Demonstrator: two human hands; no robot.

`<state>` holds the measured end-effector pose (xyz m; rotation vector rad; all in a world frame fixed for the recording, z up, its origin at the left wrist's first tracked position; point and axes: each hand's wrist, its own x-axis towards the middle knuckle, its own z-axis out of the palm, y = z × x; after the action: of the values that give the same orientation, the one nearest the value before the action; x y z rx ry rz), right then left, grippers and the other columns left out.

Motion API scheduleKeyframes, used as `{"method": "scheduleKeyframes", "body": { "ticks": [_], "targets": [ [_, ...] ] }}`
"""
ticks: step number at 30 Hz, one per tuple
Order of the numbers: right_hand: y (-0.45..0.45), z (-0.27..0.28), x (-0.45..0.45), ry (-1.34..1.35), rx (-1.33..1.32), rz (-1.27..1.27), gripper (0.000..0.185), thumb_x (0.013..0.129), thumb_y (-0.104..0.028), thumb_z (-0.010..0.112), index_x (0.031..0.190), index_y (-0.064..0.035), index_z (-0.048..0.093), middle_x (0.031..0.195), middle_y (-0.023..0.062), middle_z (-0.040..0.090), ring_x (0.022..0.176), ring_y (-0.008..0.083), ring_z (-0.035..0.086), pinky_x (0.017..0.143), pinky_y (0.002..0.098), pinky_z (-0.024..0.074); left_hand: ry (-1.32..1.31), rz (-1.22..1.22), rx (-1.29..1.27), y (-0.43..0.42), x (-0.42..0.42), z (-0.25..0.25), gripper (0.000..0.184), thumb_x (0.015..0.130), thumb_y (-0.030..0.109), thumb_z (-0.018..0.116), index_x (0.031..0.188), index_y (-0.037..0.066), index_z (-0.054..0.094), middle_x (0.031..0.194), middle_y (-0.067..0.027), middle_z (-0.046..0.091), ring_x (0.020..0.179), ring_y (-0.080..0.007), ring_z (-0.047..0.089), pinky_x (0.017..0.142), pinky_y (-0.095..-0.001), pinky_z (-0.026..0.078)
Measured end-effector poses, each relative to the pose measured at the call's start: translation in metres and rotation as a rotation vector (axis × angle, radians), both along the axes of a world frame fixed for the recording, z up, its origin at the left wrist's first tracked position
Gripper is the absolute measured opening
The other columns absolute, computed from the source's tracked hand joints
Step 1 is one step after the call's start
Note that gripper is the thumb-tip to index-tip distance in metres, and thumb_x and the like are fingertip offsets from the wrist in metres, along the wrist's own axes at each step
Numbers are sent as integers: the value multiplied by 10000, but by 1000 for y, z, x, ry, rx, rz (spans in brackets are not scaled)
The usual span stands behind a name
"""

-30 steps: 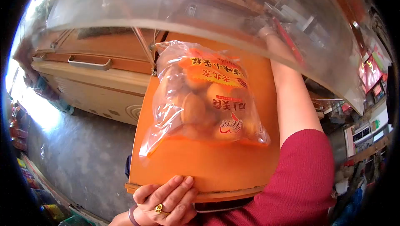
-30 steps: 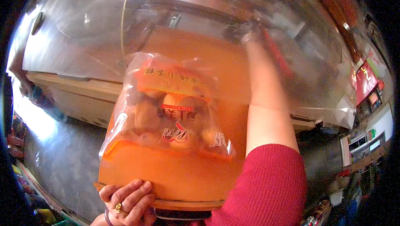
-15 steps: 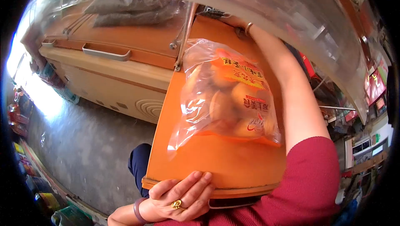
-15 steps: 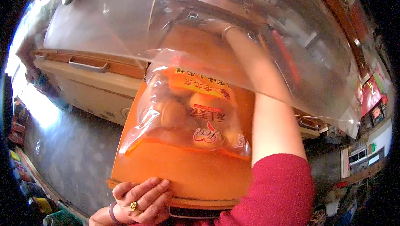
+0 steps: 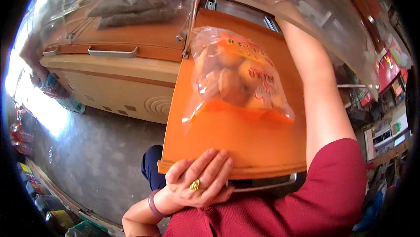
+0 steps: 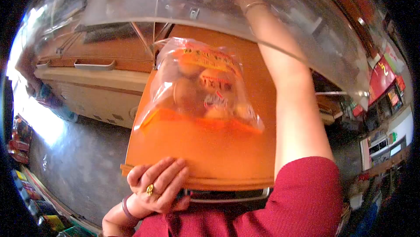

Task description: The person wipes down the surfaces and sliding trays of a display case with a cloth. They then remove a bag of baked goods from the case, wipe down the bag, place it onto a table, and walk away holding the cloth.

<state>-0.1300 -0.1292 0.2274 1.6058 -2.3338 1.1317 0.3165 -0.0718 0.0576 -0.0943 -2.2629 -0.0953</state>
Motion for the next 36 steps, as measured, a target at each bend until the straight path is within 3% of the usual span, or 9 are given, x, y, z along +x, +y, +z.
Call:
{"method": "scheduleKeyframes", "body": {
  "ticks": [6, 11, 16, 19, 21, 24, 29, 30, 36],
  "targets": [
    [78, 13, 116, -423, -226, 58, 437, 861, -97, 373, 1275, -26, 495, 1305, 126, 491, 1228, 192, 422, 1060, 317, 285, 9, -9, 44, 0, -8, -1, 402, 782, 401, 566, 1048, 111, 647, 1109, -31, 627, 1036, -156, 572, 913, -327, 317],
    [109, -15, 163, -72, 258, 444, 495, 752, 0, 390, 1225, -7, 534, 1275, 104, 521, 1191, 173, 452, 1043, 297, 308, 22, -44, 59, 1, -6, 1, 384, 755, 359, 597, 1036, 103, 647, 1118, -41, 621, 1040, -161, 568, 905, -327, 330],
    [168, -13, 200, -114, 365, 704, 607, 747, -481, 584, 1105, 9, 614, 1160, 120, 602, 1120, 260, 513, 997, 379, 353, 57, -51, 88, 5, -8, 4, 370, 728, 284, 608, 1034, 77, 638, 1106, -41, 623, 1002, -185, 580, 888, -356, 347],
    [205, -14, 224, -404, 617, 732, 556, 748, -499, 597, 953, 10, 685, 964, 141, 666, 906, 309, 605, 888, 392, 430, 52, -76, 108, 3, -9, 7, 359, 706, 251, 629, 1017, 72, 644, 1088, -43, 633, 976, -191, 595, 871, -357, 360],
    [225, -17, 209, -398, 576, 950, 549, 737, -383, 593, 1074, 49, 620, 894, 111, 659, 848, 219, 612, 818, 326, 461, 53, -87, 107, 3, -9, 8, 370, 699, 258, 634, 1019, 72, 644, 1098, -42, 631, 981, -185, 593, 861, -351, 360],
    [273, -19, 229, -866, 134, 378, 977, 662, -676, 619, 1219, 113, 477, 821, 65, 643, 740, 122, 610, 718, 253, 486, 57, -76, 86, 3, -9, 6, 398, 696, 290, 639, 1029, 73, 643, 1104, -40, 630, 981, -178, 592, 847, -351, 357],
    [271, -51, 221, -963, 30, -149, 431, 882, -200, 536, 1225, 58, 492, 1078, 89, 614, 980, 150, 583, 852, 271, 460, 32, -84, 57, 2, -9, 6, 409, 718, 360, 638, 1005, 69, 653, 1074, -36, 640, 977, -150, 591, 824, -322, 358],
    [264, -48, 218, -947, 223, 90, 366, 877, -159, 537, 1179, 47, 530, 1108, 77, 604, 1019, 146, 562, 903, 269, 423, 40, -104, 55, 2, -9, 3, 435, 712, 386, 647, 1032, 92, 646, 1092, -26, 631, 989, -164, 583, 831, -341, 349],
    [255, -70, 214, -1044, 115, -60, 393, 865, -238, 536, 1151, 31, 537, 1139, 71, 590, 994, 166, 581, 874, 296, 449, 192, -194, -77, -4, -10, -9, 338, 700, 414, 686, 981, 226, 666, 1109, 37, 613, 1032, -192, 548, 830, -374, 331]
  ]
}}
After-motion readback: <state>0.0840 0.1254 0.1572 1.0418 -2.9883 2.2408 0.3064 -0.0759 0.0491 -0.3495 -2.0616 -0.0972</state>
